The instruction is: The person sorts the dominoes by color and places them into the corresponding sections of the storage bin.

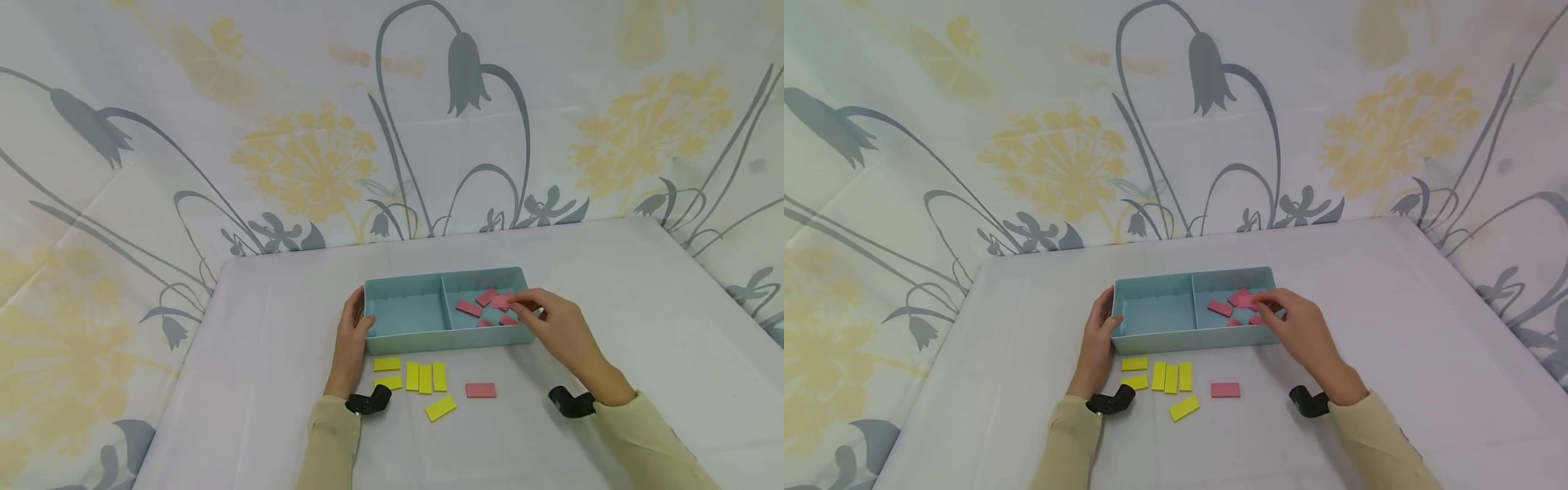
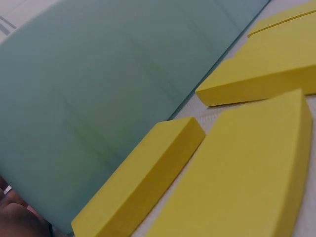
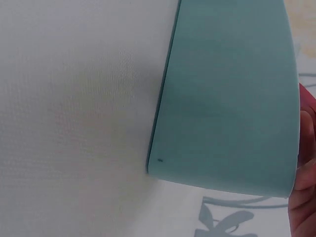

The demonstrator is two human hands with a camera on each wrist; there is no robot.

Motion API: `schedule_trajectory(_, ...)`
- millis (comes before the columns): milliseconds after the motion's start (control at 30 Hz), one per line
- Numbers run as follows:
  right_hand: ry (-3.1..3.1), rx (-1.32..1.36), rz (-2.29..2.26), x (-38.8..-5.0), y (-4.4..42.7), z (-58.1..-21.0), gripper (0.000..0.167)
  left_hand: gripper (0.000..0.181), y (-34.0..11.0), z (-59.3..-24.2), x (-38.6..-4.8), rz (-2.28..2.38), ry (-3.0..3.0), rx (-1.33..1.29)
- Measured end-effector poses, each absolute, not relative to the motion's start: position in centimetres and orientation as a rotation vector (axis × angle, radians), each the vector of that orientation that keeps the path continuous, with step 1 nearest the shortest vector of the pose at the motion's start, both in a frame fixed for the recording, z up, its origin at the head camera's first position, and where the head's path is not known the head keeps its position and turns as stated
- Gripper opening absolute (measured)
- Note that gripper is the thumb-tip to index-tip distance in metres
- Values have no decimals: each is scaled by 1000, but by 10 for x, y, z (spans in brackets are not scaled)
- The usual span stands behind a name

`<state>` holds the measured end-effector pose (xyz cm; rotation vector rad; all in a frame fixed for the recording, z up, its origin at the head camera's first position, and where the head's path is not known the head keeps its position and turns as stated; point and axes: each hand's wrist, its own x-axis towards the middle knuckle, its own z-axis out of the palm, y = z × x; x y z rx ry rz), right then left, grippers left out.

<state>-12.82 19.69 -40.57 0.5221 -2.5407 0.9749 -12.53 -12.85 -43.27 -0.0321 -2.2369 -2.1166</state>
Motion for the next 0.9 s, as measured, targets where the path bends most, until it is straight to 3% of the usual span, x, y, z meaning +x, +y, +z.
schedule_trajectory(900,-3015,520,547,-152,170,-392,13,52,-129,-434,-126,-2127,-2227,-32)
